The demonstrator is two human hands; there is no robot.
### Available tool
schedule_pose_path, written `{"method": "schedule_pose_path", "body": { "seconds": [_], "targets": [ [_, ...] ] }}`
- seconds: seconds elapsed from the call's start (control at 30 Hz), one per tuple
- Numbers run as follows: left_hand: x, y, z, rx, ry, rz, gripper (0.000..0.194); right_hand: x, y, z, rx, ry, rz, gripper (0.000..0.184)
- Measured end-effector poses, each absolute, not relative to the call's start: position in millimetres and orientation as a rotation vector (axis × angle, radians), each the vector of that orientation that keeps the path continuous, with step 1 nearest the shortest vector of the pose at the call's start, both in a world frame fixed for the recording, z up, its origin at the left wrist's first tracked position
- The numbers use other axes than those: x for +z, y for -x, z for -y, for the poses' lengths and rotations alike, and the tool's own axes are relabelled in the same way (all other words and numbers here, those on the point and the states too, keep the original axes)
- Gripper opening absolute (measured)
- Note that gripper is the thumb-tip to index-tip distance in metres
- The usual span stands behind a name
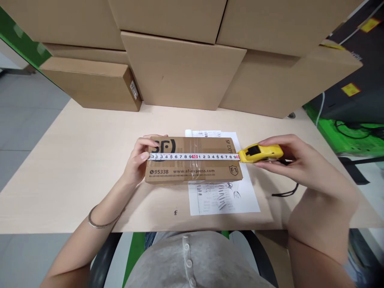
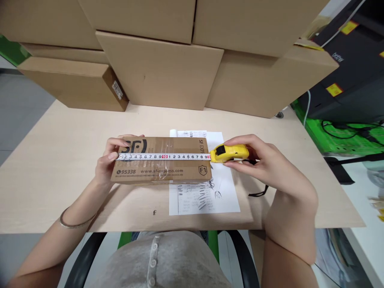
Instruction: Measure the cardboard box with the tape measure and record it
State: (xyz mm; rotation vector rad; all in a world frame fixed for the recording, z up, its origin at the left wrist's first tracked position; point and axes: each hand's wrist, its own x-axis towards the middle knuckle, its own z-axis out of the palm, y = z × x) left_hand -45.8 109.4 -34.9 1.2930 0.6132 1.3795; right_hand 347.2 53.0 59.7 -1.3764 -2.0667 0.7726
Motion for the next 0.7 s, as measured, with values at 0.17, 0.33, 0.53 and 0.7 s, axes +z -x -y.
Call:
{"method": "schedule_pose_path", "body": {
  "seconds": [0.17,0.33,0.53,0.7],
  "targets": [
    [-37,47,-110,1.364,-1.282,-0.606,0.018,64,-346,-56,0.765,1.396,2.083,0.041],
    [-39,49,-111,1.358,-1.279,-0.592,0.020,65,-345,-60,0.761,1.406,2.062,0.039],
    [-41,53,-113,1.358,-1.348,-0.607,0.022,76,-340,-60,0.613,1.401,2.141,0.039],
    [-41,57,-111,1.343,-1.421,-0.612,0.023,90,-290,-76,0.606,1.194,2.333,0.039]
  ]
}}
